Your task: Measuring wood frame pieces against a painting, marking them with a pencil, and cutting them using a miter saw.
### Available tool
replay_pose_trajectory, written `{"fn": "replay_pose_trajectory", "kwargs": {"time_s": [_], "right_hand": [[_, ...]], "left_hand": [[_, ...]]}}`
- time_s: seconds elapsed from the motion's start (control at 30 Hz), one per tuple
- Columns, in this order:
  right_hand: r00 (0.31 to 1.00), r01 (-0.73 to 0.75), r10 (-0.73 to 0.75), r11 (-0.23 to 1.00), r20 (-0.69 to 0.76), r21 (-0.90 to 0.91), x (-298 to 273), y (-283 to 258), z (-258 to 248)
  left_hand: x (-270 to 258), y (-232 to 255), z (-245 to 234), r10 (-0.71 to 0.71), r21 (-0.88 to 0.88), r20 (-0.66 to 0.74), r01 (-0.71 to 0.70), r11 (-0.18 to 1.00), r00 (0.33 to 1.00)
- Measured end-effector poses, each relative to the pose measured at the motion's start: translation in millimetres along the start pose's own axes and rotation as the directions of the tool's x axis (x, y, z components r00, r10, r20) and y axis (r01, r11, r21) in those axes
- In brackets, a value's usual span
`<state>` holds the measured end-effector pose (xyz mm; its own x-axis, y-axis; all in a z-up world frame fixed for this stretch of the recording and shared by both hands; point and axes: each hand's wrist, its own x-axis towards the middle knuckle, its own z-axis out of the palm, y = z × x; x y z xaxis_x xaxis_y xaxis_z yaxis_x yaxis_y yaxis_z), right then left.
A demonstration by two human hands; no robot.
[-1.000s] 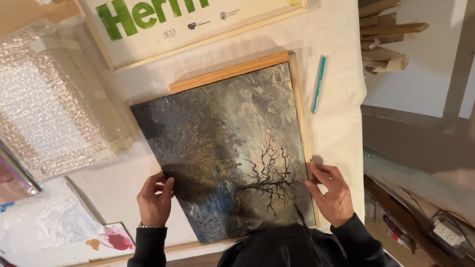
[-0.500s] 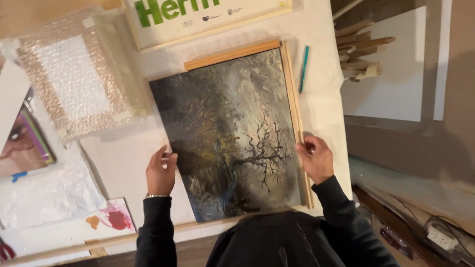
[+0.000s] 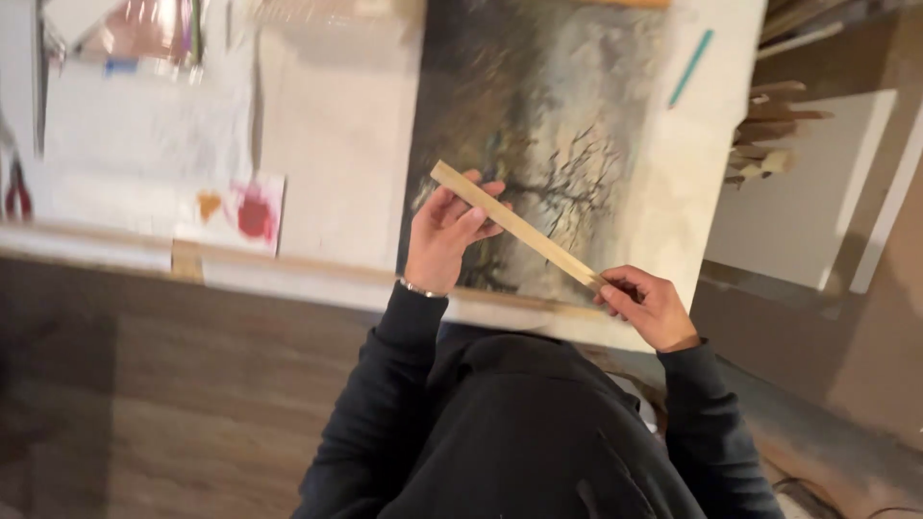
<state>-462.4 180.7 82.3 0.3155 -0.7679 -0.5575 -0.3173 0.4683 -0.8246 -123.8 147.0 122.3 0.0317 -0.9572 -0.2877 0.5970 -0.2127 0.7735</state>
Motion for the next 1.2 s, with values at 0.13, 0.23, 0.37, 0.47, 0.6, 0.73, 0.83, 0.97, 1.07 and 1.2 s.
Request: {"fn": "replay_pose_trajectory", "kwargs": {"time_s": [0.13,0.23,0.37,0.47,0.6,0.73,0.83,0.97,1.07,1.2], "right_hand": [[0.989,0.016,0.000,0.994,0.150,-0.108,-17,-8,24],[0.954,-0.023,0.114,0.951,0.279,-0.309,-22,-2,44],[0.917,0.053,0.185,0.822,0.354,-0.567,-2,26,66],[0.890,0.149,0.215,0.696,0.402,-0.702,14,58,92],[0.841,0.247,0.187,0.704,0.508,-0.666,53,88,181],[0.692,0.338,0.160,0.790,0.704,-0.512,61,109,328],[0.588,0.221,0.260,0.859,0.766,-0.462,66,137,476],[0.250,0.721,0.092,0.647,0.964,-0.249,-9,55,645],[0.218,0.857,0.169,0.438,0.961,-0.271,-37,9,727],[0.305,0.784,0.330,0.445,0.893,-0.432,-11,1,809]], "left_hand": [[-66,-1,-28,-0.008,-0.044,-0.150,0.002,0.999,0.989],[-123,1,-66,0.088,-0.125,-0.325,-0.135,0.983,0.942],[-197,13,-130,0.178,-0.087,-0.517,-0.258,0.962,0.837],[-268,19,-164,0.261,-0.089,-0.593,-0.384,0.919,0.762],[-342,39,-224,0.370,0.019,-0.660,-0.478,0.878,0.654],[-406,43,-295,0.466,0.046,-0.583,-0.546,0.837,0.665],[-453,65,-332,0.538,0.238,-0.604,-0.511,0.826,0.588],[-523,99,-402,0.655,0.337,-0.655,-0.630,0.699,0.377],[-599,160,-432,0.731,0.644,-0.621,-0.347,0.682,0.283],[-670,195,-492,0.793,0.801,-0.592,0.207,0.561,0.142]]}}
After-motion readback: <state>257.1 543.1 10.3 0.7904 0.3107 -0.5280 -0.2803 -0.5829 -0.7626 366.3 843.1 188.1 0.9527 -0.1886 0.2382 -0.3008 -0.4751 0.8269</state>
